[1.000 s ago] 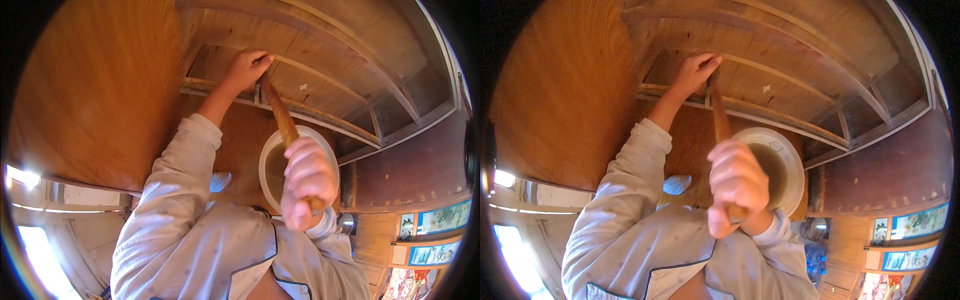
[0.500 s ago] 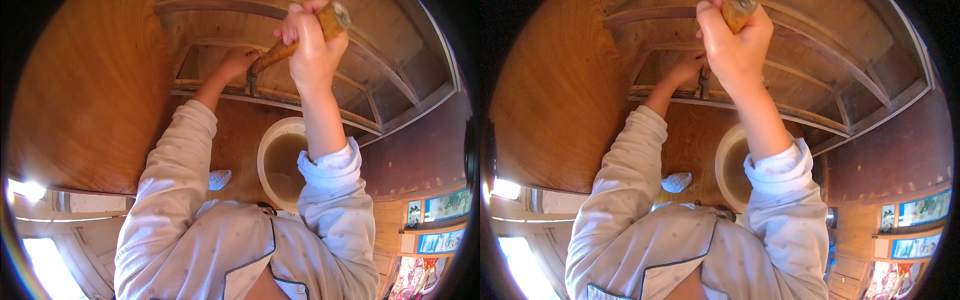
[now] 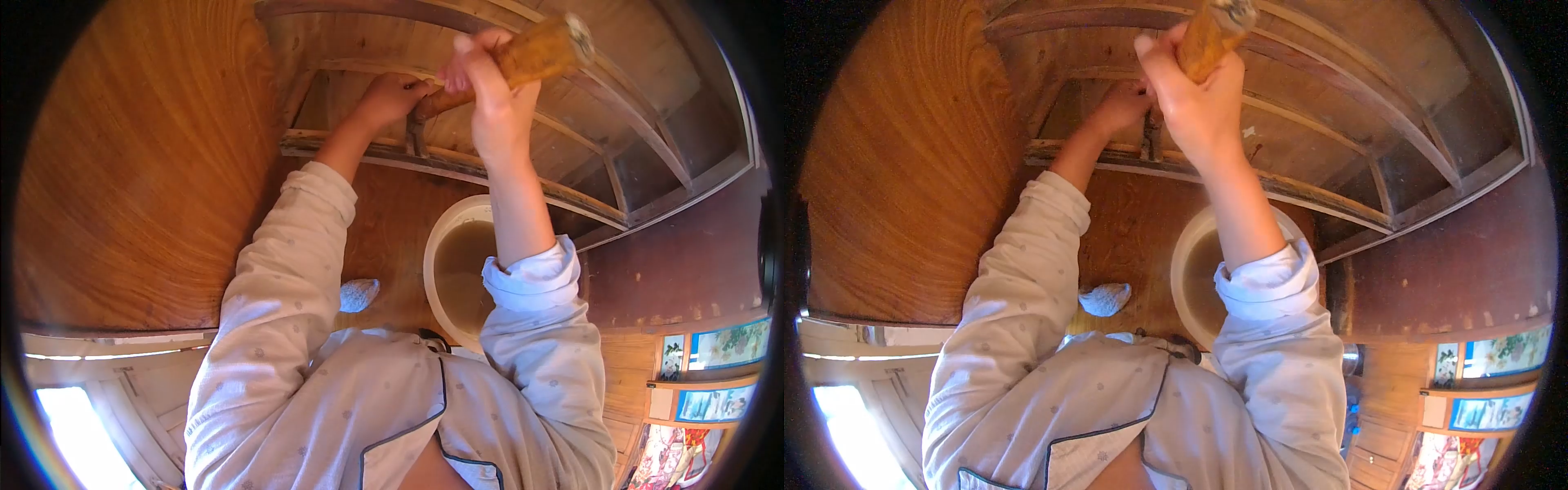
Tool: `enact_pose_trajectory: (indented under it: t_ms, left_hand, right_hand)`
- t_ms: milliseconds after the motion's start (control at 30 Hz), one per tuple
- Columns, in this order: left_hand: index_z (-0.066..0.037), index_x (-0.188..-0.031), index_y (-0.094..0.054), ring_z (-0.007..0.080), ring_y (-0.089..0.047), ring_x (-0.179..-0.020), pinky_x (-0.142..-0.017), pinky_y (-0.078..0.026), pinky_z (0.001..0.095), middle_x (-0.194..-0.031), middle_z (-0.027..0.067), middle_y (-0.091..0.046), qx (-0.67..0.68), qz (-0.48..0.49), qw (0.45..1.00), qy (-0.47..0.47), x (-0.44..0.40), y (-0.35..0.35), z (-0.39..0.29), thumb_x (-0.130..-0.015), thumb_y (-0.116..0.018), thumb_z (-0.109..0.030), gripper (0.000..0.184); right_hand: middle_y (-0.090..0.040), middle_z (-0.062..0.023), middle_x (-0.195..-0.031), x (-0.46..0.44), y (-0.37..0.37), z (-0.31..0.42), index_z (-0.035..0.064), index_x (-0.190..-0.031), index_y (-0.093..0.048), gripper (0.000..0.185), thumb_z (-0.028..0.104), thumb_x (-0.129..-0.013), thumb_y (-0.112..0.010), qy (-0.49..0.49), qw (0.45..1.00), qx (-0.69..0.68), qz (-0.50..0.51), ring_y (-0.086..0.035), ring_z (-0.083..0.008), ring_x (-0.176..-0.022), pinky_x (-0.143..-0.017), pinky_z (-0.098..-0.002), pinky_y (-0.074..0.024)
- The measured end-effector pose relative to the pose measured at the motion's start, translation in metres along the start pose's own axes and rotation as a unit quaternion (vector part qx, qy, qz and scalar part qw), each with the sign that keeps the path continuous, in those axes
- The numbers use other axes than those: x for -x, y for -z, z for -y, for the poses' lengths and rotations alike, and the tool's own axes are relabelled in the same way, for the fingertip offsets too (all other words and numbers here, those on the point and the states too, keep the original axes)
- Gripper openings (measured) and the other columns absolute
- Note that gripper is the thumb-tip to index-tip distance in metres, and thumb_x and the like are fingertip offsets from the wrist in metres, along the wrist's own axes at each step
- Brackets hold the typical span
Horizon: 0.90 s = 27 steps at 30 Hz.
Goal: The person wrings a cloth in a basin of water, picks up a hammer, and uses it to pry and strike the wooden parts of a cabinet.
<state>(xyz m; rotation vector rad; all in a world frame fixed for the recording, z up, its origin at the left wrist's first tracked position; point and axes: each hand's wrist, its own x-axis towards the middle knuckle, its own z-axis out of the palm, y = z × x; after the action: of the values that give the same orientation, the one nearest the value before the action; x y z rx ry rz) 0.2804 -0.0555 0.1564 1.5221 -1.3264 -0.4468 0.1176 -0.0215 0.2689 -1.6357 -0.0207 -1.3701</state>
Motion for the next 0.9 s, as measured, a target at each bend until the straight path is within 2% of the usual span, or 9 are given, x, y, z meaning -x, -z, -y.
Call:
enact_pose_trajectory:
  t_ms: [100,200,300,400,433,533,633,833,900]
  left_hand:
    - [-0.002,-0.094,-0.072,0.0192,-0.064,-0.073,-0.071,-0.049,0.0335,-0.081,0.0147,-0.07,0.013,-0.009,1.0,-0.018,0.002,-0.002,0.002,-0.086,-0.065,-0.039,0.039]
    - [-0.003,-0.094,-0.072,0.019,-0.063,-0.071,-0.07,-0.049,0.0337,-0.08,0.0144,-0.069,0.037,-0.022,0.998,-0.035,0.003,-0.004,0.001,-0.087,-0.064,-0.039,0.038]
    - [-0.003,-0.095,-0.072,0.0197,-0.063,-0.07,-0.069,-0.049,0.0336,-0.08,0.0136,-0.069,0.046,-0.028,0.997,-0.047,0.001,-0.006,0.004,-0.088,-0.064,-0.038,0.037]
    - [-0.002,-0.097,-0.071,0.0207,-0.064,-0.071,-0.069,-0.05,0.0334,-0.081,0.0139,-0.069,0.02,-0.032,0.998,-0.052,0.015,-0.004,-0.008,-0.088,-0.064,-0.037,0.036]
    - [-0.002,-0.098,-0.071,0.0216,-0.064,-0.071,-0.069,-0.05,0.0335,-0.081,0.0144,-0.069,0.015,-0.037,0.998,-0.052,0.017,-0.003,-0.011,-0.088,-0.064,-0.036,0.036]
    - [-0.002,-0.1,-0.07,0.0247,-0.065,-0.074,-0.071,-0.05,0.034,-0.084,0.0161,-0.069,0.016,-0.043,0.997,-0.066,0.015,-0.006,-0.008,-0.088,-0.063,-0.036,0.036]
    - [-0.002,-0.101,-0.07,0.0265,-0.066,-0.075,-0.073,-0.051,0.0343,-0.086,0.0172,-0.069,0.051,-0.041,0.997,-0.051,0.016,-0.007,-0.004,-0.088,-0.063,-0.035,0.036]
    - [-0.001,-0.102,-0.069,0.0234,-0.065,-0.075,-0.073,-0.05,0.0334,-0.083,0.0168,-0.069,0.064,-0.06,0.994,-0.059,0.018,-0.01,-0.006,-0.088,-0.064,-0.034,0.036]
    - [-0.001,-0.099,-0.069,0.0243,-0.065,-0.076,-0.072,-0.05,0.0337,-0.084,0.0178,-0.068,0.113,-0.035,0.992,-0.043,0.021,-0.01,-0.008,-0.088,-0.064,-0.032,0.034]
  right_hand:
    - [-0.055,0.0009,-0.061,0.007,0.004,-0.006,0.0045,-0.071,-0.054,0.017,0.008,-0.082,-0.067,-0.042,0.999,-0.018,0.02,-0.051,-0.008,-0.056,-0.053,-0.0238,-0.0403]
    - [-0.053,0.0011,-0.065,0.01,0.005,-0.014,0.004,-0.071,-0.052,0.017,0.007,-0.081,-0.066,-0.045,0.997,0.053,0.031,-0.05,-0.0083,-0.063,-0.057,-0.0248,-0.0401]
    - [-0.05,0.0004,-0.068,0.024,0.013,-0.029,0.0036,-0.071,-0.05,0.014,0.004,-0.081,-0.061,-0.055,0.997,-0.01,0.044,-0.047,-0.0091,-0.068,-0.061,-0.0257,-0.0393]
    - [-0.04,-0.002,-0.056,0.033,0.003,-0.011,0.0062,-0.068,-0.038,0.015,0.005,-0.082,-0.044,0.002,0.996,0.06,0.064,-0.034,-0.0112,-0.053,-0.056,-0.0286,-0.035]
    - [-0.039,-0.0022,-0.055,0.034,0.001,-0.009,0.0059,-0.067,-0.038,0.013,0.003,-0.079,-0.041,0.013,0.996,0.057,0.062,-0.034,-0.0113,-0.053,-0.057,-0.0287,-0.0356]
    - [-0.05,-0.0032,-0.068,0.036,0.006,-0.014,0.0022,-0.07,-0.047,0.011,0.001,-0.079,-0.053,-0.004,0.999,0.008,0.051,-0.046,-0.0114,-0.068,-0.064,-0.0264,-0.0392]
    - [-0.039,-0.0031,-0.055,0.034,-0.005,-0.005,0.0051,-0.066,-0.037,0.013,0.001,-0.078,-0.039,0.02,0.996,0.078,0.035,-0.032,-0.0113,-0.052,-0.057,-0.0285,-0.0354]
    - [-0.041,-0.0045,-0.058,0.044,-0.002,-0.001,0.0051,-0.068,-0.039,0.012,0.0,-0.078,-0.039,-0.007,0.993,0.113,0.029,-0.034,-0.0111,-0.056,-0.059,-0.029,-0.0364]
    - [-0.043,-0.0052,-0.062,0.045,-0.005,0.003,0.0048,-0.072,-0.042,0.008,0.001,-0.079,-0.043,-0.041,0.997,0.056,0.025,-0.038,-0.0126,-0.059,-0.062,-0.0302,-0.0387]
